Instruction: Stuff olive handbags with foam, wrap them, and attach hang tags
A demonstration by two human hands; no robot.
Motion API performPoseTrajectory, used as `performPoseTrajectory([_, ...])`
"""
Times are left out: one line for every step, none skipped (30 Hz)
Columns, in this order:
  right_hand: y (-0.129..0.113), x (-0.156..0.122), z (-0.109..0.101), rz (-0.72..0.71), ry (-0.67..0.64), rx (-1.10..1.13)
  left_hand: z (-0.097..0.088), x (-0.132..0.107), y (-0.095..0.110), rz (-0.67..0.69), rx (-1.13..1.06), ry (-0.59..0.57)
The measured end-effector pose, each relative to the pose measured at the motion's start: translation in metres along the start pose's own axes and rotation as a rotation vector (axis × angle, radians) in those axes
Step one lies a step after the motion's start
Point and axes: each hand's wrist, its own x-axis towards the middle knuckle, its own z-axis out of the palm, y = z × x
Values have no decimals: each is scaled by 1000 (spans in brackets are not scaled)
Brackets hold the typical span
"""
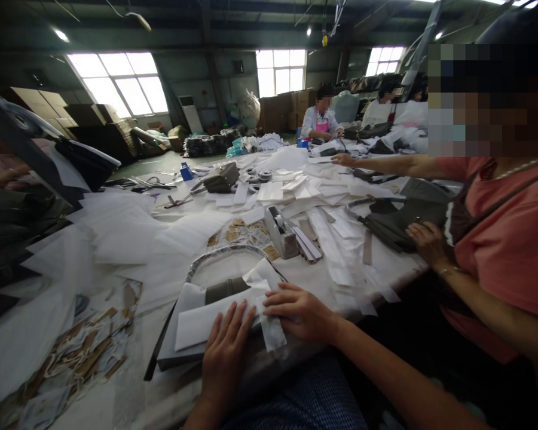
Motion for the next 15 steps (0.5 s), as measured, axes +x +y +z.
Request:
performPoseTrajectory([2,-5,4,-29,2,-30,0,0,0,6,6,2])
performPoseTrajectory([5,-10,8,-54,10,-54,1,0,-1,9,8,8])
performPoseTrajectory([8,-15,12,-76,23,-70,1,-1,-1,10,8,13])
performPoseTrajectory([12,-18,16,-91,36,-77,2,-1,-1,7,5,18])
performPoseTrajectory([15,-21,19,-101,47,-77,3,-1,0,5,-1,22])
performPoseTrajectory([17,-23,21,-106,55,-73,4,-1,0,2,-4,20])
performPoseTrajectory([19,-23,22,-107,56,-67,4,-1,0,2,-2,15])
performPoseTrajectory([21,-24,23,-104,51,-59,4,0,1,7,7,6])
performPoseTrajectory([21,-23,22,-97,43,-50,3,1,1,16,20,-3])
performPoseTrajectory([21,-23,21,-87,32,-38,2,2,2,27,34,-18])
performPoseTrajectory([21,-22,20,-74,21,-24,0,4,2,39,47,-40])
performPoseTrajectory([20,-21,19,-57,8,-11,-2,7,2,52,56,-61])
performPoseTrajectory([19,-20,17,-42,-4,0,-5,9,3,62,61,-82])
performPoseTrajectory([19,-20,16,-27,-14,9,-7,12,3,73,65,-96])
performPoseTrajectory([18,-19,15,-18,-24,15,-10,14,3,85,67,-99])
